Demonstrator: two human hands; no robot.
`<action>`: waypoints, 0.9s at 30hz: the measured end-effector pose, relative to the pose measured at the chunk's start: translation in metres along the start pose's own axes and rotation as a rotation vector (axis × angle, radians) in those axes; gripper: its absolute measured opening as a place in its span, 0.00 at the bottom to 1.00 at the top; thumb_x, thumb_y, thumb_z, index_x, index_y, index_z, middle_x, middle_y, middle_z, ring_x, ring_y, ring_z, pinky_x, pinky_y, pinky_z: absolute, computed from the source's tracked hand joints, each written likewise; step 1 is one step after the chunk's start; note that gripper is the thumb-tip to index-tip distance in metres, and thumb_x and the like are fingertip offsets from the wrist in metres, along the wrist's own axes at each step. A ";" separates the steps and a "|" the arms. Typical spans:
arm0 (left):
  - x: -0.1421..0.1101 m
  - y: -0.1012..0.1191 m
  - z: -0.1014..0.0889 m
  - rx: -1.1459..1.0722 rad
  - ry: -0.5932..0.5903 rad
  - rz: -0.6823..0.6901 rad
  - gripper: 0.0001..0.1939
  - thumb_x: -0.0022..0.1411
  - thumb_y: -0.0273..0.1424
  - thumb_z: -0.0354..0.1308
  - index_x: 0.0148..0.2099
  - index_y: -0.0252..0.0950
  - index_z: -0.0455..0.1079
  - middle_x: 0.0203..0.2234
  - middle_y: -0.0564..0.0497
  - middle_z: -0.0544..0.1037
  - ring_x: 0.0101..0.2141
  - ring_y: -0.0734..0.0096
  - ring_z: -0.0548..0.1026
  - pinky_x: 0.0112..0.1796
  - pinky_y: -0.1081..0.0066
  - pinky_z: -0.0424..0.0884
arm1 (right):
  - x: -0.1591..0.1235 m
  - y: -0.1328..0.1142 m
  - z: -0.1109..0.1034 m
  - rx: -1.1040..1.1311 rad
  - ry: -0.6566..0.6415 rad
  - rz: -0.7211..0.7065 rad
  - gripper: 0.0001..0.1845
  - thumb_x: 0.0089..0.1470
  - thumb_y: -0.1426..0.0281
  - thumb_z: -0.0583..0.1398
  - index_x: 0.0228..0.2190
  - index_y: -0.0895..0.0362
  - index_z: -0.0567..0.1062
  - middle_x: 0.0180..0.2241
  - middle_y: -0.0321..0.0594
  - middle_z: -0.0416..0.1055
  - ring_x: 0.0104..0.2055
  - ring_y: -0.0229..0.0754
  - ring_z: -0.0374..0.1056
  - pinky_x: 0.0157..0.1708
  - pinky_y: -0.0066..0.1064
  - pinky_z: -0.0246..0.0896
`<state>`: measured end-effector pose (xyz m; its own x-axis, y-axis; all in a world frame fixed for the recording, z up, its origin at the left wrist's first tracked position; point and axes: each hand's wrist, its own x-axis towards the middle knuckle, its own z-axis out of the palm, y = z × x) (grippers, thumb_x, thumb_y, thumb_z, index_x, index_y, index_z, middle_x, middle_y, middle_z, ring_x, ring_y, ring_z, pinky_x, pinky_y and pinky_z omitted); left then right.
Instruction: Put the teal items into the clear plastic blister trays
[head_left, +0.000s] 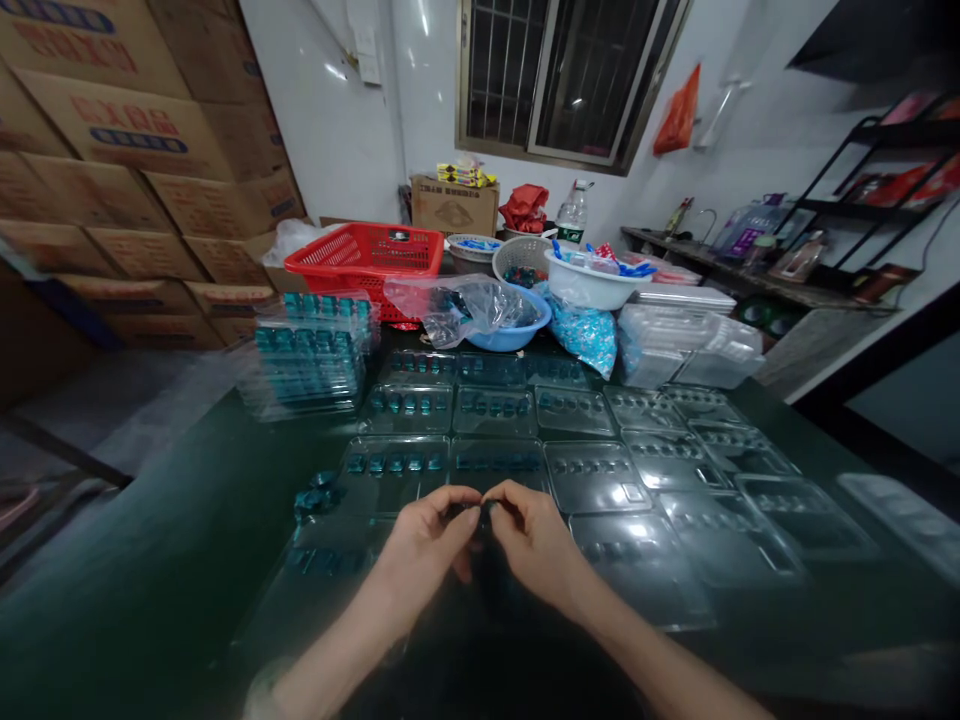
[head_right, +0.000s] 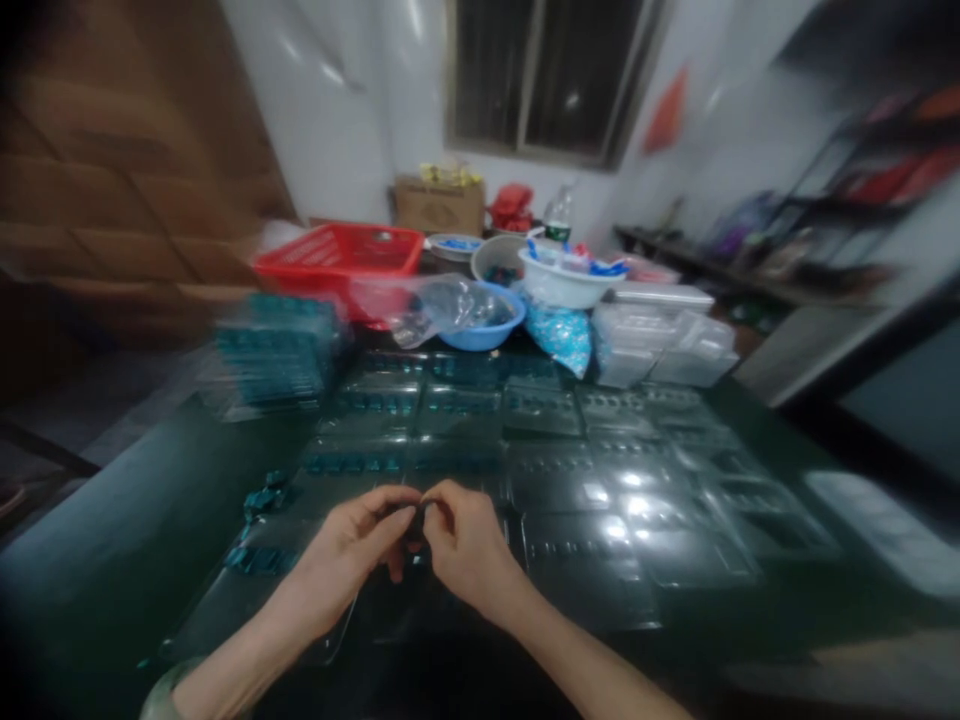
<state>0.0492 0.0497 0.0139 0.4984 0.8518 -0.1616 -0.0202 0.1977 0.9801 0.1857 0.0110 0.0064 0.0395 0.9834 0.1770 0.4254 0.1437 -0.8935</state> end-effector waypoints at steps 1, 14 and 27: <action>0.000 0.000 0.001 0.022 0.005 0.012 0.10 0.52 0.32 0.53 0.38 0.32 0.65 0.21 0.51 0.71 0.19 0.74 0.68 0.17 0.75 0.62 | 0.000 0.001 0.002 -0.024 0.023 -0.006 0.11 0.51 0.74 0.49 0.29 0.58 0.71 0.20 0.33 0.65 0.21 0.33 0.59 0.21 0.23 0.51; 0.003 -0.001 -0.009 -0.473 -0.123 -0.182 0.08 0.47 0.25 0.50 0.31 0.32 0.68 0.24 0.47 0.70 0.23 0.67 0.70 0.11 0.76 0.59 | 0.009 0.027 -0.021 0.341 0.175 0.202 0.10 0.51 0.66 0.52 0.35 0.57 0.67 0.20 0.32 0.61 0.18 0.31 0.55 0.14 0.21 0.50; -0.007 0.000 0.013 -0.233 -0.106 -0.085 0.13 0.53 0.35 0.53 0.39 0.34 0.68 0.14 0.54 0.68 0.13 0.79 0.62 0.10 0.80 0.50 | 0.000 0.025 0.000 0.809 -0.216 0.435 0.18 0.39 0.59 0.62 0.20 0.58 0.62 0.10 0.25 0.55 0.10 0.27 0.47 0.08 0.20 0.41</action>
<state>0.0571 0.0374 0.0166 0.5946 0.7742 -0.2169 -0.1675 0.3831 0.9084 0.1965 0.0150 -0.0161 -0.1561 0.9563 -0.2471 -0.3469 -0.2873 -0.8928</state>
